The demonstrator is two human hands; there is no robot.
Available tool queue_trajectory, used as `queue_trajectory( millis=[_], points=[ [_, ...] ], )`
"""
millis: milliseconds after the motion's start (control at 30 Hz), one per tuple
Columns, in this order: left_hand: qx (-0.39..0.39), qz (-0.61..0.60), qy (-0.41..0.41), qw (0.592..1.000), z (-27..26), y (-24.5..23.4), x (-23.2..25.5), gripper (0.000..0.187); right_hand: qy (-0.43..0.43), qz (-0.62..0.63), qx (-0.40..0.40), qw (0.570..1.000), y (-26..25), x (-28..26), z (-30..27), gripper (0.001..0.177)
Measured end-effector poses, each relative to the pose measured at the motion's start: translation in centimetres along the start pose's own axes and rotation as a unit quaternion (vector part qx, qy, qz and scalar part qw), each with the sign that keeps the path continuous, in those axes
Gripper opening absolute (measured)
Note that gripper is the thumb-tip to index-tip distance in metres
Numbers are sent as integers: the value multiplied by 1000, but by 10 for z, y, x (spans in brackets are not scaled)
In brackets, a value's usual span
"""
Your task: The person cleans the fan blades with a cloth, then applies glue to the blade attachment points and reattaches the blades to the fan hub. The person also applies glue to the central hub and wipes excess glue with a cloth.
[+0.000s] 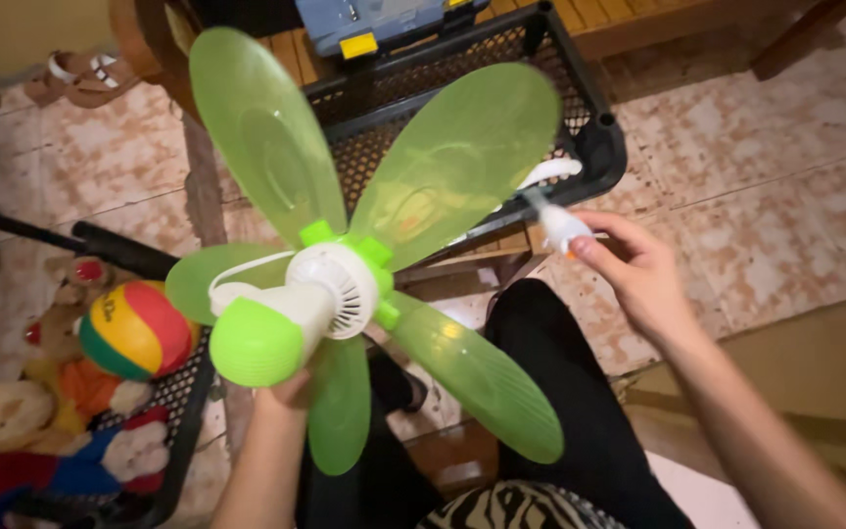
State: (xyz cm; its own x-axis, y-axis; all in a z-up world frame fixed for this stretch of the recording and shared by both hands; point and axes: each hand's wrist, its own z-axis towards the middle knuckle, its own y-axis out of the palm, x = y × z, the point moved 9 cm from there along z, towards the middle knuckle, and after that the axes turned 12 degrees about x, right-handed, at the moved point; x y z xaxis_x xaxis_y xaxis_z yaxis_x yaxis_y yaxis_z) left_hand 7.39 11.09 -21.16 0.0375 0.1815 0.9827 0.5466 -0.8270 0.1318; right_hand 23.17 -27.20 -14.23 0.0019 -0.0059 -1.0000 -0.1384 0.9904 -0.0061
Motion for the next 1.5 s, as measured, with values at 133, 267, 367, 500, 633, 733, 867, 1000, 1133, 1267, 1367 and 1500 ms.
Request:
queue_trajectory(
  millis=[133,267,367,500,633,733,867,1000,1133,1267,1367,1500],
  points=[
    [-5,65,5,998,13,4,-3,59,5,89,142,986,-45,113,37,31],
    [10,78,1,997,25,2,-8,59,-22,24,169,985,-62,200,61,30],
    [13,85,-4,996,31,2,-13,59,-24,8,183,983,-68,249,82,29],
    [15,98,-7,995,36,-2,-16,59,61,-26,202,977,-83,306,111,30],
    [16,108,-10,994,41,-5,-17,58,77,-11,139,987,-86,338,132,36],
    [17,112,-16,993,43,-7,-22,58,90,-57,119,987,-84,356,143,40],
    [7,119,-21,993,44,-5,-27,58,55,-41,58,996,-67,357,149,35],
    [2,125,-19,992,47,-4,-28,58,65,-25,51,996,-56,355,150,36],
    [-3,109,-17,994,44,-3,-28,58,62,-22,38,997,-53,343,143,39],
    [28,-28,12,999,42,-5,-14,58,-34,-121,175,977,-85,279,127,31],
    [38,-158,10,987,41,-14,-1,58,-52,-23,286,956,-91,200,91,8],
    [-49,-185,-91,977,35,11,-19,58,50,-31,-6,998,8,103,35,24]
  ],
)
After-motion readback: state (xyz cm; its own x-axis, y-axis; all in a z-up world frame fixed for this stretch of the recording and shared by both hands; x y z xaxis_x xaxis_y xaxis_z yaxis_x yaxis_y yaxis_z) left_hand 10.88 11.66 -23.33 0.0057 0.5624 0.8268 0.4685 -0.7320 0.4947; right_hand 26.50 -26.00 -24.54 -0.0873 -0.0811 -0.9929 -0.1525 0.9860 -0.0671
